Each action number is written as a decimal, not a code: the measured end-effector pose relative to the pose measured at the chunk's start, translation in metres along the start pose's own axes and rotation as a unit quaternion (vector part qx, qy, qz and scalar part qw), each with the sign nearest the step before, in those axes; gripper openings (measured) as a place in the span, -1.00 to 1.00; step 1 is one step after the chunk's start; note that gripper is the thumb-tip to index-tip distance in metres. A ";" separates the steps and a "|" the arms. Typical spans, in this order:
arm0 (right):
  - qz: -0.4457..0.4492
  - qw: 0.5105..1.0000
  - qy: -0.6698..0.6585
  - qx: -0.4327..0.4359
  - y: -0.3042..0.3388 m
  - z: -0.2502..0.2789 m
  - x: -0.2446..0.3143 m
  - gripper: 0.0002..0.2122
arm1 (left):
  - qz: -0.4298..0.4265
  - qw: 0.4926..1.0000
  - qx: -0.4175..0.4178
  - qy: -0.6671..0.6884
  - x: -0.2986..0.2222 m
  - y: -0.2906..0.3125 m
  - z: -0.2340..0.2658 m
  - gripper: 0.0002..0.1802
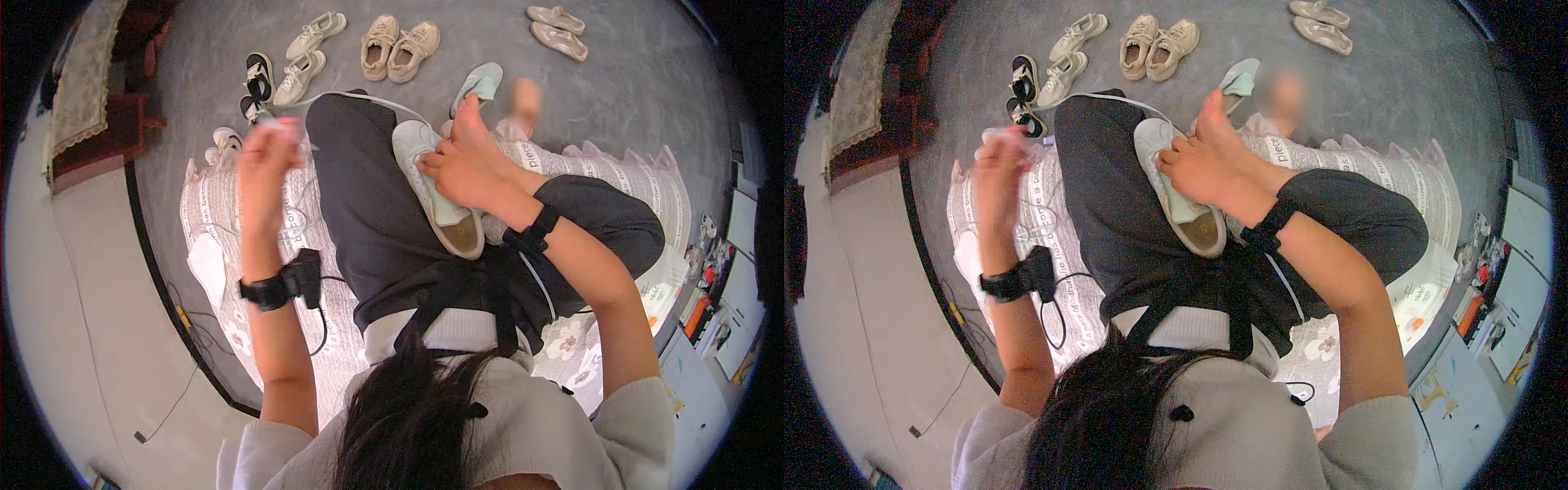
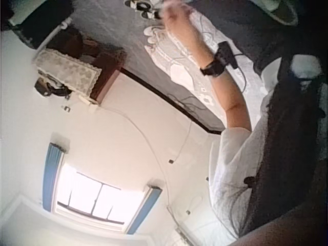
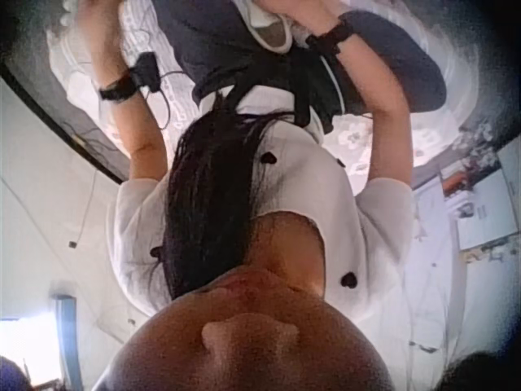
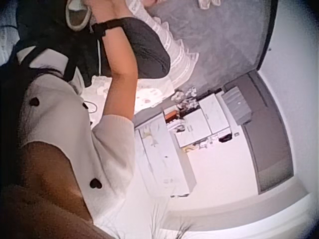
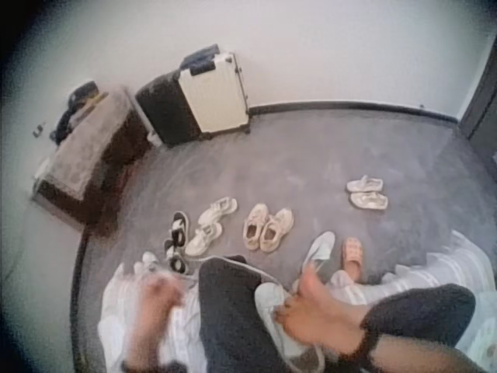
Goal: The recorder is sitting on a bed and lacing a light-colored shoe.
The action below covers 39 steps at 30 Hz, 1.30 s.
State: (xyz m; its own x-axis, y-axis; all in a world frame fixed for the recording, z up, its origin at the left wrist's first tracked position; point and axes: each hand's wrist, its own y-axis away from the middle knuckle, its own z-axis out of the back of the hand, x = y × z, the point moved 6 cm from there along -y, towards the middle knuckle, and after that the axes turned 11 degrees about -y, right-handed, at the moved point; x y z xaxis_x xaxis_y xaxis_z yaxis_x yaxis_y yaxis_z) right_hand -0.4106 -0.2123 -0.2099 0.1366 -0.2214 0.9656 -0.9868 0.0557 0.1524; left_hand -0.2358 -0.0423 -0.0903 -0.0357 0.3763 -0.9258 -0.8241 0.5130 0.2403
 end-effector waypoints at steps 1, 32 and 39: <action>0.000 1.000 -0.001 0.000 -0.002 -0.003 -0.001 -0.75 | 0.027 0.996 0.072 -0.033 0.008 0.001 -0.027 -0.82; 0.095 0.810 0.573 -0.083 0.017 -0.051 0.005 -0.70 | -0.099 0.932 0.082 -0.338 0.084 -0.008 -0.123 -0.78; 0.091 0.821 0.558 -0.078 0.017 -0.051 0.005 -0.70 | -0.082 0.943 0.064 -0.317 0.089 -0.003 -0.121 -0.79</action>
State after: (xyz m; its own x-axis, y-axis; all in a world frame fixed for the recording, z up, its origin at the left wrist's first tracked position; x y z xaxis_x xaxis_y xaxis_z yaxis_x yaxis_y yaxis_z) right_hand -0.4227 -0.1625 -0.1917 0.0679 0.8299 0.5537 -0.9885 0.1311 -0.0752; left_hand -0.3050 -0.1036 -0.2092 0.4642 0.6493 -0.6025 -0.7135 0.6772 0.1801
